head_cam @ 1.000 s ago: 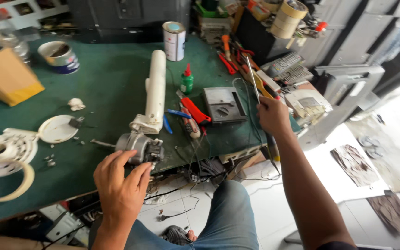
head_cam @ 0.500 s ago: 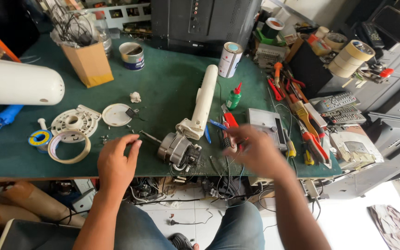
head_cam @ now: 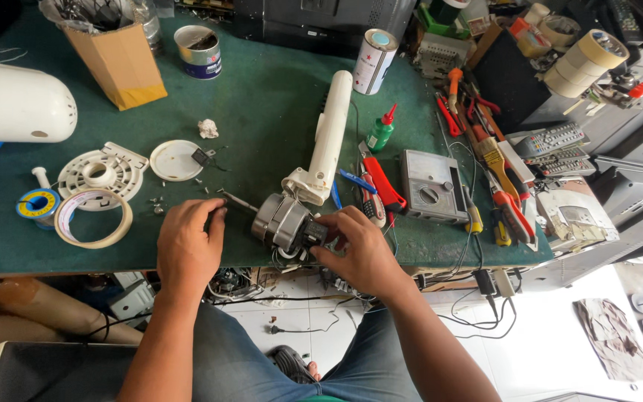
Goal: The person works on a small electric motor, stripping wires and connecting them to a component. They use pliers to cut wires and a screwdriver to tighten screws on the motor housing. The person also applies glue to the motor assembly.
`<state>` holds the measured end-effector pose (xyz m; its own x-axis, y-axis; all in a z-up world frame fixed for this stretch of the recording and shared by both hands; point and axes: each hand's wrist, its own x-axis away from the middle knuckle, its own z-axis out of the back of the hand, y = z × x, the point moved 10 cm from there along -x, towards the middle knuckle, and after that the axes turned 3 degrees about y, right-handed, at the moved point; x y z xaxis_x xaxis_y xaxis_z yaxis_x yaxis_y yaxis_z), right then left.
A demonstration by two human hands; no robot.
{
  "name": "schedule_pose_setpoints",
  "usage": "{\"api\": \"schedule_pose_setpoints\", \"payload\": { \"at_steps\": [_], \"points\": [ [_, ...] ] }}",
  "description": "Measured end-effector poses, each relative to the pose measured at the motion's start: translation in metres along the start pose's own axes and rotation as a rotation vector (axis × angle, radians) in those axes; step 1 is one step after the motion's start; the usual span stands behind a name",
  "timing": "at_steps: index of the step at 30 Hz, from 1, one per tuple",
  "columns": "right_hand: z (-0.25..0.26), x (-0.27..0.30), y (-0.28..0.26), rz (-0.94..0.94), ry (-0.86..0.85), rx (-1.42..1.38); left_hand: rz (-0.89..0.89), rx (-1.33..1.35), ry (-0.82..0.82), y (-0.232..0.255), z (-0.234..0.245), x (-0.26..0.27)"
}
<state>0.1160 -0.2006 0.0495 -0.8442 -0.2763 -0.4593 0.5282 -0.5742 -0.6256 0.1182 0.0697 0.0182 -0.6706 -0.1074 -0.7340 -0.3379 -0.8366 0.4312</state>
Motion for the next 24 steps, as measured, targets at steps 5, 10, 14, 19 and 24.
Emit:
{"api": "schedule_pose_setpoints", "payload": {
  "at_steps": [5,10,14,19,24],
  "points": [
    [-0.004,-0.002,0.001,0.040,0.028,-0.012,-0.023,0.007,-0.015,0.000,-0.001,0.000],
    [0.000,0.006,-0.001,0.085,0.091,0.010,-0.042,-0.002,-0.021,0.005,0.003,-0.002],
    [0.010,0.015,0.004,0.085,0.160,0.001,-0.031,0.011,-0.024,0.004,0.003,-0.001],
    [0.013,0.030,-0.002,0.054,0.143,0.023,-0.042,0.014,-0.001,0.005,0.003,0.000],
    [0.005,0.052,0.010,-0.034,0.128,0.033,-0.061,-0.039,0.007,-0.001,-0.002,0.003]
  ]
}}
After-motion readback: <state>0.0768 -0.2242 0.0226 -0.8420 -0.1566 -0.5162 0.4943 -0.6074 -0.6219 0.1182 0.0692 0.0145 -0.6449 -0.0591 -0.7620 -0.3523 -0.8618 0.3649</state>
